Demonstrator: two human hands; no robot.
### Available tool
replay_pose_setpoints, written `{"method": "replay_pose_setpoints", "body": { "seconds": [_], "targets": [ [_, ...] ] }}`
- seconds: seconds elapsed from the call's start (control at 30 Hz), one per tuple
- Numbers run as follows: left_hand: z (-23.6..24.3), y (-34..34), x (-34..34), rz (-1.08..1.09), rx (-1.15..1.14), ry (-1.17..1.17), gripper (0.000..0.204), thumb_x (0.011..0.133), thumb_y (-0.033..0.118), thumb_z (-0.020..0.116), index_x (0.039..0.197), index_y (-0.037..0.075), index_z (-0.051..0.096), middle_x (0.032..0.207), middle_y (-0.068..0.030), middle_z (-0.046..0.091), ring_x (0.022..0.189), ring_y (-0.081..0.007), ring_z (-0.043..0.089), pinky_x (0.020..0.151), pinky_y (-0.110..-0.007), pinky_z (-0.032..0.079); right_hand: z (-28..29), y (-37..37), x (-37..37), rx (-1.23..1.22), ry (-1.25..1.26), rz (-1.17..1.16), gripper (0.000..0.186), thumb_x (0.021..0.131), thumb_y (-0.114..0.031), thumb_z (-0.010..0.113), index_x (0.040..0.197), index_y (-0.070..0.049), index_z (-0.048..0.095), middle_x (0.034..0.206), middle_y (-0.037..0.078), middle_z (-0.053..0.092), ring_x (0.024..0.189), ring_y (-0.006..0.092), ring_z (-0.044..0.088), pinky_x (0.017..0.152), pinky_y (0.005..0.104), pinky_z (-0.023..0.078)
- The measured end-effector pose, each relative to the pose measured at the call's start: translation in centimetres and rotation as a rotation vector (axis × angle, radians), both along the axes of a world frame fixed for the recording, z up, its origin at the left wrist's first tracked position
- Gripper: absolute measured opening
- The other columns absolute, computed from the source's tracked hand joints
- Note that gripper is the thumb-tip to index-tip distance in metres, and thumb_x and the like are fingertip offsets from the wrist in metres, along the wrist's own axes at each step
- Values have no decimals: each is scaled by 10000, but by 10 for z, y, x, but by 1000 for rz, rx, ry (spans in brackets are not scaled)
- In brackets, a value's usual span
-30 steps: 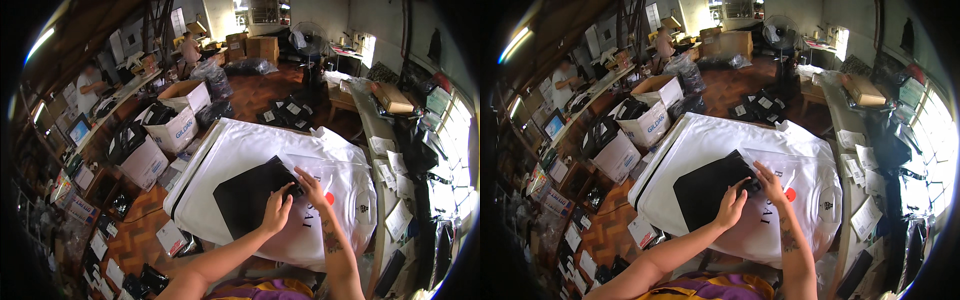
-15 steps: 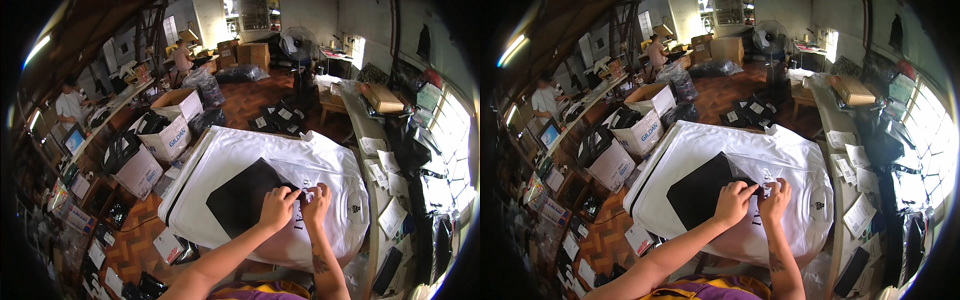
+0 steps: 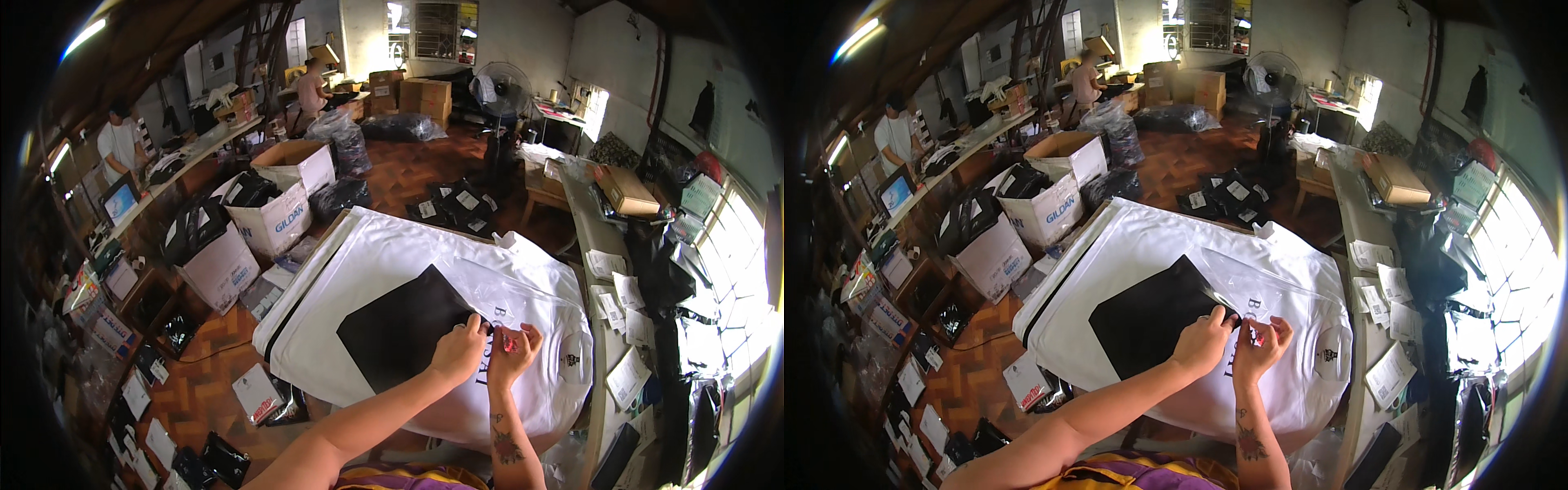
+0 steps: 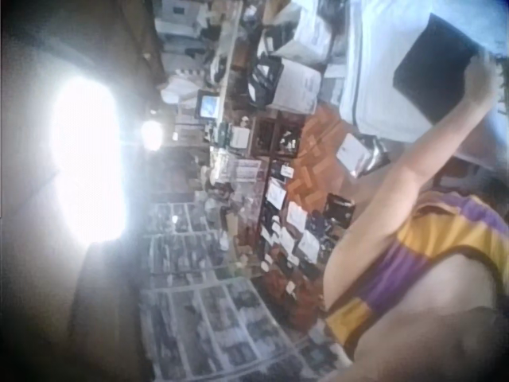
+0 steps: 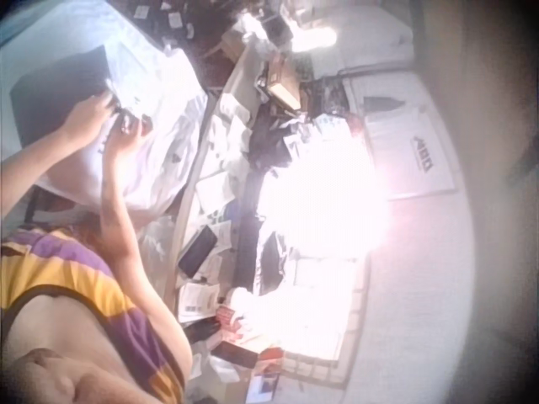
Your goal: The person folds several t-shirts individually and places each one into a clear plastic sleeve.
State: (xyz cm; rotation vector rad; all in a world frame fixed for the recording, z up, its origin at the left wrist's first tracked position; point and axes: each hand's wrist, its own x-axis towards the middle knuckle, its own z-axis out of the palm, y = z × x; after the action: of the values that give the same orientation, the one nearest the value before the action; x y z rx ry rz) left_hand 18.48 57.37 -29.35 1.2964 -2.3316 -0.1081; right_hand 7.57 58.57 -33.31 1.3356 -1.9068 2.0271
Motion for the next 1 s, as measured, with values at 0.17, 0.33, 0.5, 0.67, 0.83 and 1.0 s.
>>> {"method": "replay_pose_setpoints", "body": {
  "seconds": [0.17, 0.33, 0.5, 0.67, 0.83, 1.0],
  "targets": [
    [-3, -2, 1, 10, 121, 281, 360, 892, 113, 592, 1225, -23, 615, 1073, -191, 569, 871, -339, 657, 748, -415, 562, -17, 0, 16, -58, -410, 151, 309, 803, -67, 793, 1079, -75, 654, 1085, 67, 556, 966, 162, 547, 789, 299, 475],
    [-15, -44, 41, -95, 109, 414, 475, 896, 135, 588, 1329, -49, 519, 1205, -265, 560, 1091, -384, 589, 918, -426, 499, -30, 7, 7, 264, -989, 386, 677, 865, -152, 767, 1395, -55, 357, 1035, 33, 569, 840, 84, 544, 668, 294, 463],
    [-40, -139, 123, 366, 222, 2, 465, 972, 303, 532, 1230, -82, 579, 1293, -287, 547, 1246, -391, 520, 1035, -448, 435, -36, -12, 7, 319, -880, 370, 295, 822, -57, 779, 1059, 17, 619, 683, -8, 519, 460, 63, 444, 407, 223, 329],
    [-13, -145, 147, -54, 789, 902, 564, 815, 361, 788, 1205, -13, 626, 1223, -197, 635, 1143, -300, 606, 954, -382, 474, -25, -47, -22, 35, -653, 259, 300, 829, -213, 826, 943, -35, 613, 702, 4, 641, 505, 63, 531, 423, 203, 349],
    [-42, -128, 167, 126, 837, 1062, 462, 923, 232, 701, 1305, -2, 589, 1182, -97, 660, 1088, -161, 624, 917, -313, 500, -23, -68, -35, 634, -516, 344, 357, 897, -305, 741, 1022, 17, 648, 719, 16, 622, 521, 69, 527, 450, 215, 360],
    [-47, -90, 186, -44, 882, 974, 414, 952, 163, 641, 1332, 10, 582, 1214, -88, 662, 1079, -160, 626, 934, -299, 495, -20, -28, -40, 528, -736, 827, 261, 944, -110, 651, 1166, 27, 629, 919, 42, 681, 751, 100, 633, 622, 238, 497]
  ]
}}
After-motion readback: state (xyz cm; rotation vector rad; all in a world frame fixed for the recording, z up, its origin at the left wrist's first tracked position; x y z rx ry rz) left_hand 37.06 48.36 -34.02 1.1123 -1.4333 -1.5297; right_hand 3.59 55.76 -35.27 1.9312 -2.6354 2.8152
